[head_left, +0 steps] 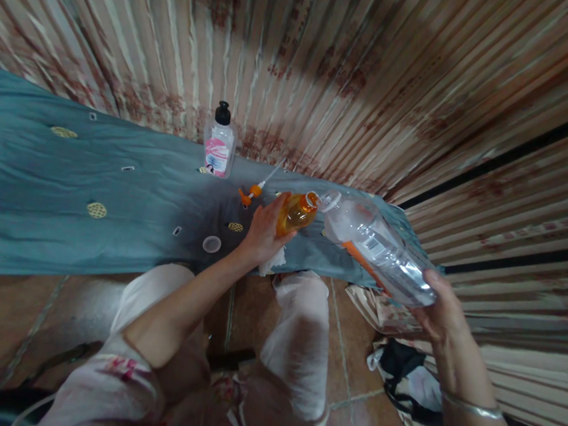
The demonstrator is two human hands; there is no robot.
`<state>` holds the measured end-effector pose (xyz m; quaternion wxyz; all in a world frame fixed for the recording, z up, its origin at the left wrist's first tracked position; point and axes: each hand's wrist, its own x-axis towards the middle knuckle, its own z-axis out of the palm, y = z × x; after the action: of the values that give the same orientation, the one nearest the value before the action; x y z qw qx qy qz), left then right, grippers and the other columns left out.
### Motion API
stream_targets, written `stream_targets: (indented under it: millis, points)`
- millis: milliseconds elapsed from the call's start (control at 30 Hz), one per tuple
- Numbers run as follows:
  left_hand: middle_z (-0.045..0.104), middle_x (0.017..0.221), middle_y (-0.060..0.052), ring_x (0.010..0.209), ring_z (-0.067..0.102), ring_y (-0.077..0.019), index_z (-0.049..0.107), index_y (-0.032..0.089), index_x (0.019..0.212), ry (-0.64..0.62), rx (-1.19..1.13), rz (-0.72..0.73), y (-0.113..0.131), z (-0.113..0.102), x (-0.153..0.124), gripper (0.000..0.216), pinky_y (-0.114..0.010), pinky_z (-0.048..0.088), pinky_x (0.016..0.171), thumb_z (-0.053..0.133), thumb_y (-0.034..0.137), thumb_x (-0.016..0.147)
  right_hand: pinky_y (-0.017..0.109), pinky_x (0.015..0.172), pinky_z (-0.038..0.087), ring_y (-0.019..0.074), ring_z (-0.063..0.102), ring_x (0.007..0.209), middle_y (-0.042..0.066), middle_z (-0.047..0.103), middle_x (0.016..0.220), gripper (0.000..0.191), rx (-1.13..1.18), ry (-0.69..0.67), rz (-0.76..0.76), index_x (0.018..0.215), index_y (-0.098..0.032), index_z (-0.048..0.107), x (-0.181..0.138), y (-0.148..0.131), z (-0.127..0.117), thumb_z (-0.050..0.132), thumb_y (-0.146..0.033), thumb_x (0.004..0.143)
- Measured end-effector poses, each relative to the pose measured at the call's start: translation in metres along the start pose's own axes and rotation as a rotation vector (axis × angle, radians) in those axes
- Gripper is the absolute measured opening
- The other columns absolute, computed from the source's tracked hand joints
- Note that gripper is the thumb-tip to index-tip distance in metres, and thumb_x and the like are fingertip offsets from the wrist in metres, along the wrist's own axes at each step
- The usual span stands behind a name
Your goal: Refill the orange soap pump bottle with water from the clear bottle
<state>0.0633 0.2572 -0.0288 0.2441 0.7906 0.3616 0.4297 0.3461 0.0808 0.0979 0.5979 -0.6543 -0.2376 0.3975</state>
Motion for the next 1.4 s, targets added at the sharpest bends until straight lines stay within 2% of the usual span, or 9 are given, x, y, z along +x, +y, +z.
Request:
stream_targets:
  millis: [167, 267, 433, 700, 900, 1133, 1300, 1400]
  points:
    - [0.058, 0.148, -0.02, 0.132, 0.059, -0.0343, 0.03, 0.018, 0.156, -0.01, 0.015, 0.001, 0.0, 0.0, -0.001, 0.08, -0.049, 0.049, 0.106, 0.066, 0.047, 0.091, 0.035, 0.059, 0.067, 0.0214, 0.073, 0.053, 0.0, 0.08, 0.071, 0.044, -0.025, -0.02, -0.007, 0.082, -0.024, 0.075, 0.0, 0.0, -0.001, 0.095, -0.045, 0.048]
    - [0.057, 0.148, -0.02, 0.133, 0.059, -0.0342, 0.03, 0.018, 0.155, -0.01, 0.02, 0.004, -0.001, 0.0, -0.001, 0.08, -0.048, 0.049, 0.106, 0.066, 0.047, 0.091, 0.042, 0.067, 0.068, 0.0263, 0.077, 0.062, 0.001, 0.081, 0.075, 0.043, -0.061, -0.035, -0.013, 0.086, -0.025, 0.076, 0.002, 0.001, -0.004, 0.092, -0.048, 0.053]
    - [0.057, 0.148, -0.021, 0.133, 0.059, -0.0347, 0.032, 0.018, 0.154, 0.006, 0.017, 0.011, -0.004, 0.002, -0.001, 0.08, -0.05, 0.049, 0.107, 0.067, 0.048, 0.09, 0.05, 0.078, 0.068, 0.0327, 0.079, 0.08, 0.003, 0.082, 0.081, 0.044, -0.075, -0.006, 0.009, 0.088, -0.026, 0.077, 0.005, 0.003, -0.01, 0.092, -0.047, 0.052]
    - [0.056, 0.15, -0.021, 0.134, 0.058, -0.0346, 0.03, 0.019, 0.156, -0.003, 0.005, 0.023, -0.002, 0.001, -0.001, 0.079, -0.049, 0.049, 0.106, 0.066, 0.047, 0.091, 0.049, 0.075, 0.068, 0.03, 0.078, 0.07, 0.002, 0.081, 0.076, 0.044, -0.074, -0.001, 0.005, 0.083, -0.025, 0.076, 0.003, 0.002, -0.007, 0.092, -0.049, 0.05]
    - [0.057, 0.149, -0.021, 0.132, 0.059, -0.0339, 0.031, 0.017, 0.155, -0.01, 0.003, 0.008, 0.001, -0.001, 0.0, 0.08, -0.049, 0.048, 0.107, 0.068, 0.046, 0.09, 0.049, 0.076, 0.068, 0.0313, 0.079, 0.075, 0.003, 0.081, 0.077, 0.047, -0.075, -0.002, 0.001, 0.086, -0.025, 0.077, 0.003, 0.002, -0.005, 0.092, -0.05, 0.05]
    - [0.058, 0.147, -0.022, 0.132, 0.06, -0.0347, 0.031, 0.016, 0.155, -0.017, 0.01, -0.003, 0.001, -0.001, 0.0, 0.081, -0.049, 0.048, 0.107, 0.069, 0.047, 0.09, 0.046, 0.071, 0.068, 0.0273, 0.076, 0.063, 0.002, 0.08, 0.073, 0.04, -0.086, -0.052, -0.041, 0.084, -0.026, 0.076, 0.003, 0.002, -0.005, 0.09, -0.049, 0.055]
    - [0.057, 0.148, -0.02, 0.131, 0.06, -0.0345, 0.031, 0.019, 0.155, -0.004, -0.007, 0.003, -0.001, 0.0, -0.001, 0.081, -0.051, 0.049, 0.106, 0.068, 0.05, 0.09, 0.043, 0.063, 0.068, 0.0258, 0.075, 0.059, 0.002, 0.08, 0.074, 0.043, -0.069, -0.032, -0.013, 0.084, -0.026, 0.076, 0.003, 0.001, -0.004, 0.092, -0.048, 0.05]
    - [0.057, 0.148, -0.02, 0.131, 0.06, -0.0345, 0.032, 0.019, 0.155, -0.004, 0.0, -0.006, -0.002, 0.0, -0.001, 0.081, -0.051, 0.049, 0.107, 0.068, 0.05, 0.09, 0.044, 0.068, 0.068, 0.0268, 0.076, 0.063, 0.002, 0.08, 0.074, 0.041, -0.072, -0.016, -0.016, 0.082, -0.026, 0.076, 0.003, 0.001, -0.004, 0.092, -0.048, 0.05]
